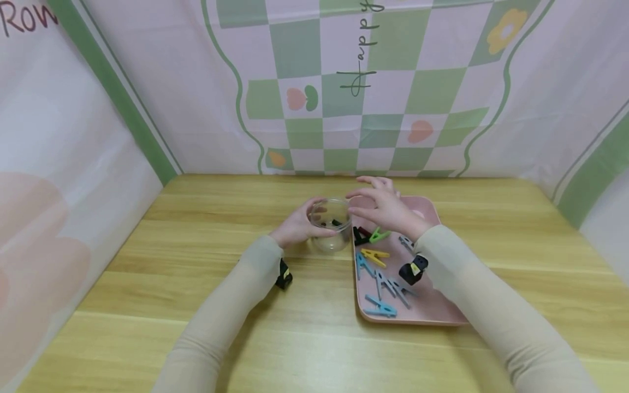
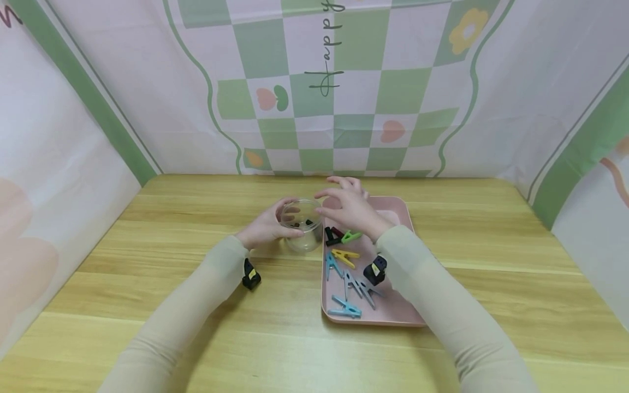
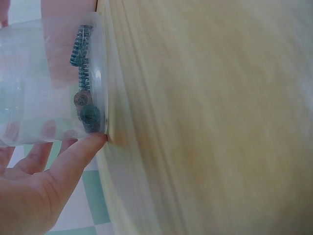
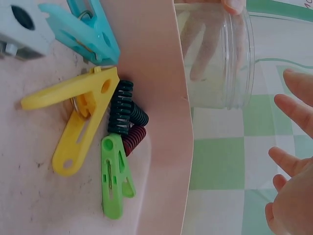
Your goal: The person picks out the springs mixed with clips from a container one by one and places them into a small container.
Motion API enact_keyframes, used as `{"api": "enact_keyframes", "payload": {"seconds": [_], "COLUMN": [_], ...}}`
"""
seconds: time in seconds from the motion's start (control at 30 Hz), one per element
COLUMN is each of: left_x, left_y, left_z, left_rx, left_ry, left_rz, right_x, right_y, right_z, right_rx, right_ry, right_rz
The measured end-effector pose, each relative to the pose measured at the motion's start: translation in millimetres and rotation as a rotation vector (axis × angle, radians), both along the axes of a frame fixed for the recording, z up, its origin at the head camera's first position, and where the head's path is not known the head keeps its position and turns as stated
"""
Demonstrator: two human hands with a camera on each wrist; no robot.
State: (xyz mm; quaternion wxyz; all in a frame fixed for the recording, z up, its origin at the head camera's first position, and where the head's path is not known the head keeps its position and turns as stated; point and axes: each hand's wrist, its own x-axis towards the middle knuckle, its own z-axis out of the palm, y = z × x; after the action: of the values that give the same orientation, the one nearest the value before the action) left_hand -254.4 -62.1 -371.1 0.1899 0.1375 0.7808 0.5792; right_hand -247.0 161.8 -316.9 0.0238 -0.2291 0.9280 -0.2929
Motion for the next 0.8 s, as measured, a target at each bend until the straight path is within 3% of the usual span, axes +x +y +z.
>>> {"api": "enact_keyframes", "payload": {"seconds": [0.53,0.8], "left_x": [0.4,0.5], "left_y": [0.0,0.4], "left_z": [-0.4,-0.5], "left_rx": [-0.001,-0.002], "left_ry": [0.008,0.015], "left_rz": [-0.002,0.003], "right_x": [1.0,2.7], "right_y": [11,21], "right_z": [0.5,-1.1], "right_rx": [0.028,0.044], "right_ry": [0.029,-0.012], "right_rz": [-0.007,0.001]}}
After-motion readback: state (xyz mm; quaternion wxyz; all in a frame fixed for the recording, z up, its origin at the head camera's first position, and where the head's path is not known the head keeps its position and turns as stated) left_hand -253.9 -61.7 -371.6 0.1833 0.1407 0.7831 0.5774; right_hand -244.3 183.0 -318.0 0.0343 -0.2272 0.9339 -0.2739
